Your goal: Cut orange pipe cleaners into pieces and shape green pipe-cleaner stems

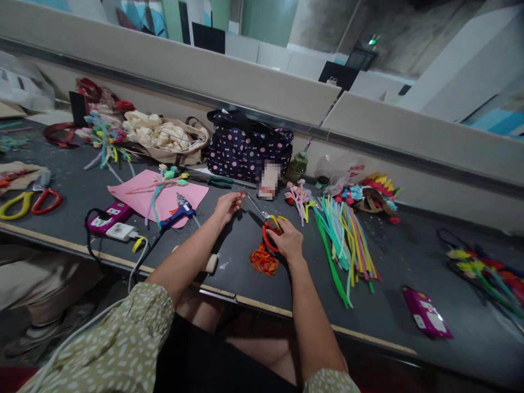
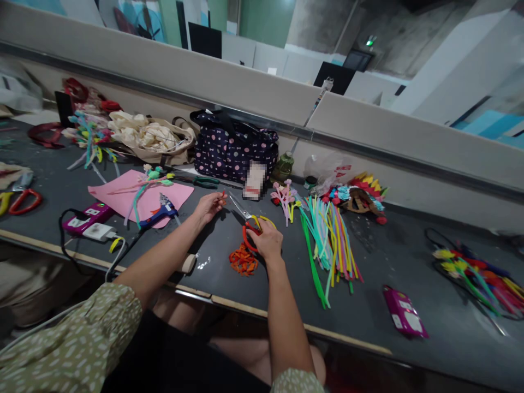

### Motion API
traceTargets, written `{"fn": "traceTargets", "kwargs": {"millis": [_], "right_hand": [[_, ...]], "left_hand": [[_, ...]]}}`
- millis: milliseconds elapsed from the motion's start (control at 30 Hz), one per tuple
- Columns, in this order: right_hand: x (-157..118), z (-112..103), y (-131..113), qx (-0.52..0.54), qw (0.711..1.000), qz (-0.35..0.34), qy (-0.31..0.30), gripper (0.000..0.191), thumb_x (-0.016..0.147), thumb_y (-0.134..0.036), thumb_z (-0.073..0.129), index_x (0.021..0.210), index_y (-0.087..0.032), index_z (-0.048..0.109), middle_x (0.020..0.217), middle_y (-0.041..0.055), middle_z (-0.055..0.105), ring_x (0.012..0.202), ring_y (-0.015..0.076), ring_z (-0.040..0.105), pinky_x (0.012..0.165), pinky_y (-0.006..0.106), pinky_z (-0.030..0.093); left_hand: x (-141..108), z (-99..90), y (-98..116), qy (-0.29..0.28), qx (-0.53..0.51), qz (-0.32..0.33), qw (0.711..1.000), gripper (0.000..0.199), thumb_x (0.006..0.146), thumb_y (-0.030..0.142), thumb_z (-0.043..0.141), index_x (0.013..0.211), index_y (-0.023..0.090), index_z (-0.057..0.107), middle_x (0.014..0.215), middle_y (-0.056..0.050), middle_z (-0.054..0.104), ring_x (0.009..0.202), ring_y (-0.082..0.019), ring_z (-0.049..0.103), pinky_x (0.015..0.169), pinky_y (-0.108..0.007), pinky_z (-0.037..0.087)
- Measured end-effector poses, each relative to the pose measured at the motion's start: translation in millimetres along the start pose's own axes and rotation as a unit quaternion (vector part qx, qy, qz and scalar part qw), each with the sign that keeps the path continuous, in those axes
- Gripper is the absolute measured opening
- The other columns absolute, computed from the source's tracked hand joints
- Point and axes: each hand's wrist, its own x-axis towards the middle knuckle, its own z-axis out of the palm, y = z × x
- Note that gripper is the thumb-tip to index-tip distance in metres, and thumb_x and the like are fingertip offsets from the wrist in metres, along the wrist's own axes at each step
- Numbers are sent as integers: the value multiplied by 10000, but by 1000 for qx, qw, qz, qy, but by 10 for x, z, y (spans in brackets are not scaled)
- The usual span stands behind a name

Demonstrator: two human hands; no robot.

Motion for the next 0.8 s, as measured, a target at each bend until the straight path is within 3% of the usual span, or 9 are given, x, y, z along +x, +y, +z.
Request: {"fn": "traceTargets", "kwargs": {"millis": [167, 300, 400, 533, 700, 800], "right_hand": [[-4, -18, 1, -41, 999, -8, -18, 435, 850, -452, 585, 1190, -185, 626, 1164, 111, 661, 1083, 246, 598, 886, 351, 473], [-11, -43, 16, -79, 996, -21, -38, 466, 840, -479, 604, 1209, -196, 612, 1138, 101, 661, 1052, 254, 596, 837, 342, 467], [-12, -56, 21, -93, 994, -27, -52, 488, 841, -506, 595, 1225, -205, 601, 1133, 102, 655, 1024, 253, 593, 802, 336, 463], [-12, -53, 21, -97, 993, -23, -64, 481, 852, -506, 579, 1236, -216, 598, 1143, 105, 649, 1022, 253, 587, 799, 340, 460], [-9, -40, 22, -81, 995, -17, -50, 475, 851, -498, 583, 1226, -207, 606, 1158, 108, 648, 1036, 250, 590, 825, 345, 464], [-1, -43, 13, -65, 997, -2, -36, 462, 845, -485, 594, 1209, -203, 618, 1160, 109, 652, 1042, 251, 594, 840, 348, 468]], "left_hand": [[-75, 53, 25, 4, 28, 75, 997, 176, 630, 271, 676, 706, 138, 588, 840, -74, 705, 499, -62, 497, 436, -188, 339], [-134, 120, -17, -40, 145, 163, 975, 114, 690, 260, 615, 713, 155, 578, 785, -48, 696, 491, -75, 465, 444, -200, 308], [-120, 118, -73, -57, 252, 193, 946, 78, 696, 238, 614, 701, 160, 613, 631, -5, 617, 525, -99, 470, 485, -204, 331], [-56, 60, -111, -18, 283, 189, 940, 51, 687, 220, 625, 686, 170, 619, 580, 11, 569, 549, -115, 488, 508, -203, 348], [7, 23, -105, 46, 230, 184, 955, 42, 687, 215, 592, 697, 174, 592, 621, 8, 598, 529, -107, 516, 480, -194, 349], [5, 29, -86, 67, 167, 140, 974, 62, 661, 214, 606, 682, 161, 584, 678, -9, 637, 520, -91, 524, 463, -188, 345]]}}
